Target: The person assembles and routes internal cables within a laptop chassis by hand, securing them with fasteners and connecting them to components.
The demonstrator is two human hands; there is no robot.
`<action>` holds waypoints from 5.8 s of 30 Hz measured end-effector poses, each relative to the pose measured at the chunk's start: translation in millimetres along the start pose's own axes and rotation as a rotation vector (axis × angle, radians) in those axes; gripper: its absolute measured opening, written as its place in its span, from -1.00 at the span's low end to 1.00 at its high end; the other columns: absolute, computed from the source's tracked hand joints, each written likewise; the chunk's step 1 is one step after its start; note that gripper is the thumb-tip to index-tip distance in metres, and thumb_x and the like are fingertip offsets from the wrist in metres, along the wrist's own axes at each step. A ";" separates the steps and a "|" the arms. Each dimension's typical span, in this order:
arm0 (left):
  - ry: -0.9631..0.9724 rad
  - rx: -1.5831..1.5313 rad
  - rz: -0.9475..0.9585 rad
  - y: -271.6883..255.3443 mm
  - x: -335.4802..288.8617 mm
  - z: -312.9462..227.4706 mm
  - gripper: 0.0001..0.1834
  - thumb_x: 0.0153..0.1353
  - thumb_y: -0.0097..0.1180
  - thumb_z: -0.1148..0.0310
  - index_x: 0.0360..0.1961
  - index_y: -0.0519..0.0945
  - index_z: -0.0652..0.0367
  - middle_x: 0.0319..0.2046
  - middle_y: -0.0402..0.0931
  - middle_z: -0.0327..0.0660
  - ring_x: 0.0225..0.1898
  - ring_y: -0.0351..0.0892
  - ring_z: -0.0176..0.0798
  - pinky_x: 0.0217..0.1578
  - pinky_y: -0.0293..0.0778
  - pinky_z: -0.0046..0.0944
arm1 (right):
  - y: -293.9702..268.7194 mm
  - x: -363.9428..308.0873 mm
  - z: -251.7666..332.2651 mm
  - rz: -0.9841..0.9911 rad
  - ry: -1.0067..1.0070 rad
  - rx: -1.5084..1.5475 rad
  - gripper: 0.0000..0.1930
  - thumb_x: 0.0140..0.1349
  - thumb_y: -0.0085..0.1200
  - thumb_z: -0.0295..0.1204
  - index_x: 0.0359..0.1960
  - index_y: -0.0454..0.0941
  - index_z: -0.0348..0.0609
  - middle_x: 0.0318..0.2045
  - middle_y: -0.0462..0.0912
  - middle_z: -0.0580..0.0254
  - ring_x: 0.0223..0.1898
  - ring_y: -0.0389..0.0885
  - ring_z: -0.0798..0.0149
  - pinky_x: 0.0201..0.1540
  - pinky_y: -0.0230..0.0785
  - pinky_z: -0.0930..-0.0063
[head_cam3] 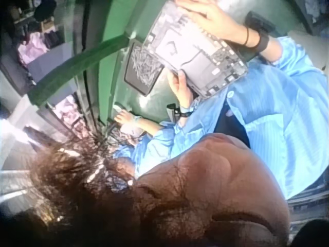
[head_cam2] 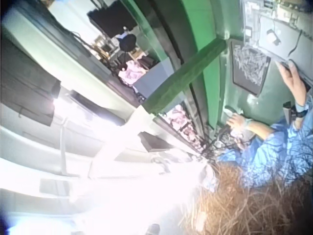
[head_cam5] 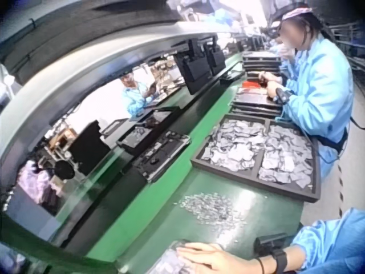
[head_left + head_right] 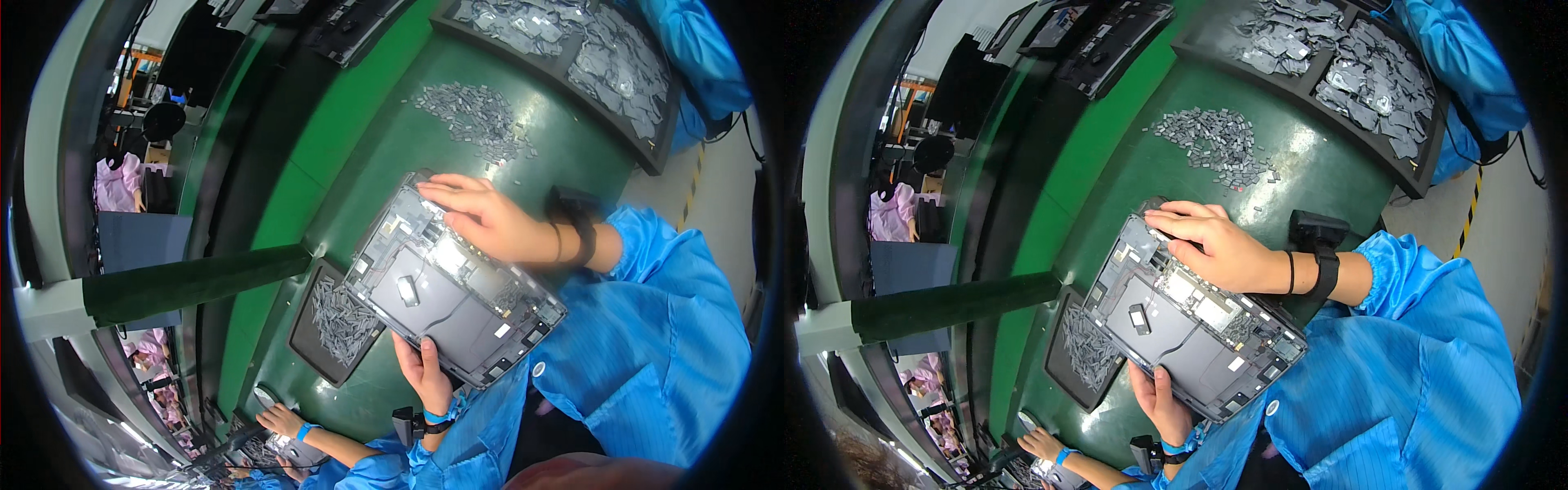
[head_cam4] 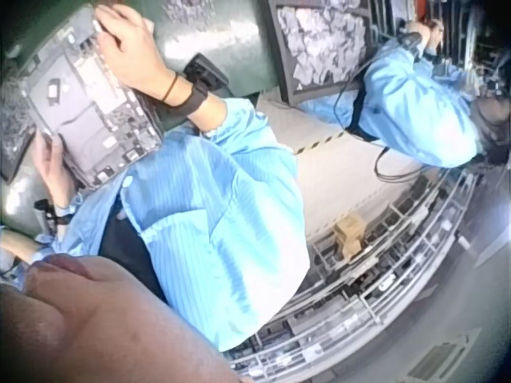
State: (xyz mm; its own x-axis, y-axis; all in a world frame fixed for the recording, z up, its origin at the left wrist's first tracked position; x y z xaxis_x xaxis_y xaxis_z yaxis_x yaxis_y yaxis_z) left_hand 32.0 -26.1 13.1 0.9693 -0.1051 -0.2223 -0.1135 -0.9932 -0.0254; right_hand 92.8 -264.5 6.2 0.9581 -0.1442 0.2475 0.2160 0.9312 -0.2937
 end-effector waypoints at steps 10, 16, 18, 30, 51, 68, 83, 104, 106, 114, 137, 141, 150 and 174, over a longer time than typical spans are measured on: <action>0.123 -0.016 -0.037 11.0 -9.1 -16.9 -0.35 0.30 -0.04 0.46 0.35 0.06 0.40 0.27 0.19 -0.03 0.25 0.20 -0.21 0.27 0.04 -0.26 | 1.7 -5.0 -10.4 -0.029 -0.014 0.332 -0.57 0.33 -0.12 -0.46 0.23 0.35 -0.27 0.27 0.32 0.01 0.29 0.26 0.15 0.30 0.07 0.30; -0.163 -0.481 0.074 -1.7 17.9 -49.7 -0.60 0.33 -0.03 0.38 0.14 0.35 0.34 0.03 0.49 -0.10 0.05 0.49 -0.21 0.11 0.38 -0.20 | -17.3 11.0 26.7 -0.012 0.147 0.899 -0.43 0.42 -0.19 -0.29 0.37 0.02 -0.31 0.33 0.21 -0.02 0.29 0.27 0.17 0.30 0.10 0.33; -0.237 -0.600 0.099 -2.1 40.1 -64.4 -0.66 0.35 -0.08 0.39 0.09 0.40 0.32 0.01 0.51 -0.09 0.05 0.51 -0.15 0.15 0.38 -0.14 | -33.0 12.3 36.4 -0.026 0.216 0.892 -0.40 0.42 -0.22 -0.19 0.36 0.03 -0.32 0.32 0.23 -0.02 0.26 0.30 0.15 0.29 0.12 0.31; 0.079 -0.851 0.204 34.9 209.3 -70.8 -0.66 0.33 -0.05 0.46 0.08 0.36 0.41 0.08 0.42 -0.01 0.16 0.38 -0.07 0.25 0.25 0.01 | 24.3 143.0 23.6 -0.109 0.279 0.849 -0.73 0.24 -0.16 -0.54 -0.03 0.42 -0.26 -0.18 0.58 0.20 -0.17 0.55 0.37 -0.13 0.44 0.44; -0.132 -0.652 0.260 -41.7 93.3 -52.2 -0.76 0.31 -0.05 0.49 -0.01 0.44 0.27 -0.13 0.53 -0.01 -0.15 0.56 -0.11 -0.10 0.48 -0.20 | -60.6 387.7 -95.4 -0.115 0.055 -1.199 -0.77 0.11 0.04 -0.29 -0.33 0.68 -0.12 -0.26 0.69 -0.02 -0.19 0.69 0.01 -0.15 0.53 0.16; -0.306 -0.812 0.493 16.7 142.2 -66.5 -0.75 0.28 -0.03 0.50 -0.01 0.43 0.19 -0.13 0.53 -0.08 -0.14 0.58 -0.14 -0.13 0.55 -0.22 | -135.7 307.5 -80.2 -0.128 0.546 0.567 -0.85 0.11 0.12 -0.53 -0.29 0.53 -0.33 -0.49 0.56 0.14 -0.38 0.62 0.20 -0.24 0.61 0.16; 0.130 -0.544 0.270 34.6 106.5 -61.5 -0.50 0.24 0.06 0.54 0.20 0.28 0.31 0.10 0.40 -0.10 0.13 0.39 -0.20 0.19 0.28 -0.19 | -51.4 -54.9 50.9 0.613 0.488 0.749 -0.54 0.33 0.02 -0.43 0.23 0.24 -0.24 0.04 0.53 0.18 -0.01 0.56 0.30 0.01 0.45 0.39; 0.032 0.712 0.261 -29.3 42.8 -28.5 -0.37 0.10 0.27 0.39 0.17 0.31 0.37 -0.06 0.42 -0.04 -0.32 0.49 -0.28 -0.38 0.43 -0.33 | -9.1 54.9 48.2 0.333 -0.966 -1.166 -0.80 -0.12 0.08 -0.45 -0.44 0.60 -0.28 -0.40 0.63 0.27 -0.42 0.51 0.38 -0.41 0.28 0.51; 0.118 0.716 0.205 -30.2 43.7 -36.1 -0.33 0.06 0.30 0.40 0.19 0.32 0.34 -0.09 0.43 -0.07 -0.36 0.46 -0.27 -0.41 0.41 -0.33 | -12.9 50.5 50.3 0.251 -0.977 -1.110 -0.79 -0.13 0.08 -0.44 -0.44 0.61 -0.28 -0.39 0.63 0.25 -0.42 0.50 0.38 -0.43 0.27 0.51; 0.796 0.943 -0.083 -11.2 79.5 -76.1 -0.82 0.04 0.24 0.55 -0.28 0.65 0.18 -0.36 0.51 -0.17 -0.35 0.48 -0.21 -0.35 0.38 -0.30 | -23.4 -16.6 65.5 0.319 -0.867 -0.981 -0.78 -0.09 0.09 -0.43 -0.39 0.63 -0.28 -0.23 0.65 0.11 -0.23 0.53 0.24 -0.36 0.27 0.55; 0.881 1.146 0.061 38.5 111.2 -65.0 -0.88 0.06 0.20 0.54 -0.33 0.58 0.25 -0.38 0.53 -0.11 -0.35 0.54 -0.03 -0.30 0.48 -0.13 | -25.4 -15.7 43.2 0.358 -0.733 -0.645 -0.76 -0.10 0.15 -0.42 -0.34 0.64 -0.19 -0.15 0.65 0.21 -0.29 0.53 0.32 -0.41 0.30 0.55; 0.901 1.108 0.066 30.7 111.0 -59.8 -0.88 0.08 0.18 0.57 -0.32 0.56 0.26 -0.35 0.51 -0.08 -0.32 0.55 0.00 -0.29 0.49 -0.13 | -35.7 -4.2 43.4 0.321 -0.770 -0.597 -0.77 -0.08 0.18 -0.46 -0.31 0.63 -0.17 -0.22 0.67 0.23 -0.38 0.57 0.30 -0.46 0.30 0.51; 0.596 0.598 0.102 20.1 111.7 -63.9 -0.89 0.21 0.11 0.56 -0.23 0.53 0.29 -0.34 0.57 -0.08 -0.35 0.60 -0.14 -0.30 0.52 -0.28 | -50.7 33.2 50.6 0.221 -0.500 -0.606 -0.79 -0.04 0.22 -0.65 -0.30 0.64 -0.27 -0.28 0.69 0.13 -0.36 0.63 0.19 -0.35 0.42 0.43; 0.691 0.494 0.214 49.2 139.0 -85.8 -0.61 0.13 0.11 0.63 0.02 0.49 0.17 -0.39 0.60 -0.10 -0.38 0.61 -0.06 -0.34 0.52 -0.23 | -19.0 93.5 47.2 0.239 -0.866 -0.613 -0.85 -0.08 0.21 -0.46 -0.50 0.48 -0.16 -0.48 0.50 0.29 -0.37 0.51 0.17 -0.33 0.44 0.35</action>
State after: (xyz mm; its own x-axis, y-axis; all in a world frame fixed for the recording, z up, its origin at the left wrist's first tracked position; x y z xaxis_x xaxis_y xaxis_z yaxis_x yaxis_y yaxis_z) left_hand 179.8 -93.9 64.6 0.8132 -0.4526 0.3659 -0.2344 -0.8301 -0.5060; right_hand 169.4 -280.0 78.5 0.5821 0.5270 0.6192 0.3290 0.5438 -0.7721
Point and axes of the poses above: each hand's wrist, its own x-axis towards the middle knuckle, its own y-axis out of the palm, z = x × y, the point moved 1 cm from there along x, towards the middle knuckle
